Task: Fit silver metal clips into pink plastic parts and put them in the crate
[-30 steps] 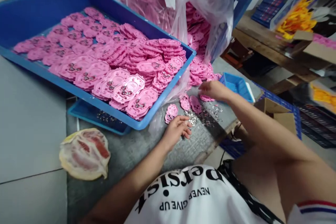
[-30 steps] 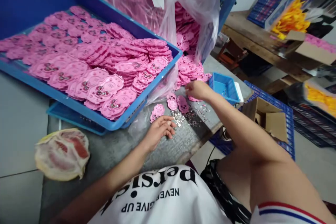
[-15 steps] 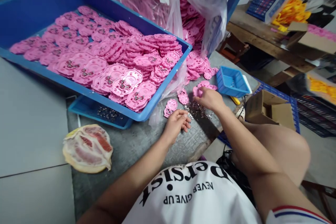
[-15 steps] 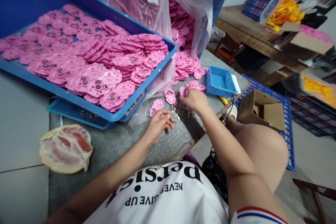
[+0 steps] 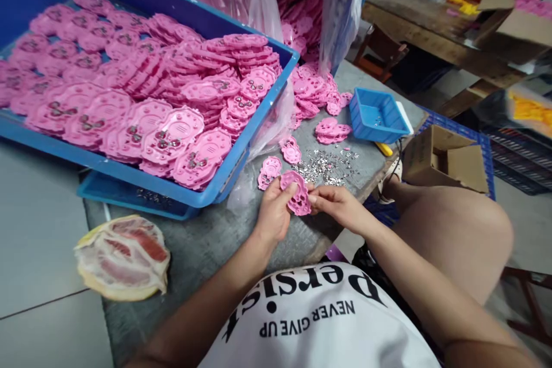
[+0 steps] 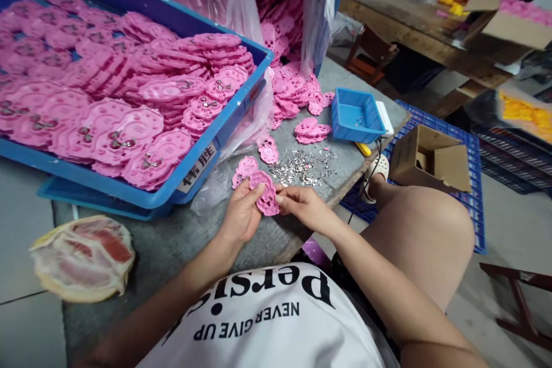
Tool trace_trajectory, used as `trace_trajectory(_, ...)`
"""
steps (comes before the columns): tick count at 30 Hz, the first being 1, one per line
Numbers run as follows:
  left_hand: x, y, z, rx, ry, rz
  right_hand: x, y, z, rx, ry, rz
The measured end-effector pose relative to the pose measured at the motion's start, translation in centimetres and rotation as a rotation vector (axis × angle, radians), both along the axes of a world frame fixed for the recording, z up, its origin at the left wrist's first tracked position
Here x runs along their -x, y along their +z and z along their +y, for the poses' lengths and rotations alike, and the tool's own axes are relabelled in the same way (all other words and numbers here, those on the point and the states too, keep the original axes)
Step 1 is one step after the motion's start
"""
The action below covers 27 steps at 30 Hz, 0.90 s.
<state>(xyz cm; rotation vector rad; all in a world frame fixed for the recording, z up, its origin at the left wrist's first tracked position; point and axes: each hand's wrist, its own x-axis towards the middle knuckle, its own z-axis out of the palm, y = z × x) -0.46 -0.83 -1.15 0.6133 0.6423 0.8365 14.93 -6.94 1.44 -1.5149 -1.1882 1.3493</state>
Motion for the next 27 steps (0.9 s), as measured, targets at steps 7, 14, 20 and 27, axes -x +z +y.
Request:
trace_trajectory(7, 0.5, 0.2, 0.6, 0.043, 0.115, 0.073, -4.7, 2.0, 5.9, 0.030, -0.107, -1.150)
trace_trajectory(14, 0.4, 0.4, 0.8, 0.054, 0.089, 0.075, -5.0, 0.9, 10.9, -0.081, 0.193, -1.354)
trace_trajectory(20, 0.6, 0.4, 1.0, 0.068, 0.053, 0.071, -4.7, -0.1, 11.7, -0.137, 0.385, -1.396)
trace_trajectory(27, 0.5, 0.3, 0.9, 0.070, 0.063, 0.070, -4.5, -0.6, 11.3, -0.157, 0.236, -1.271)
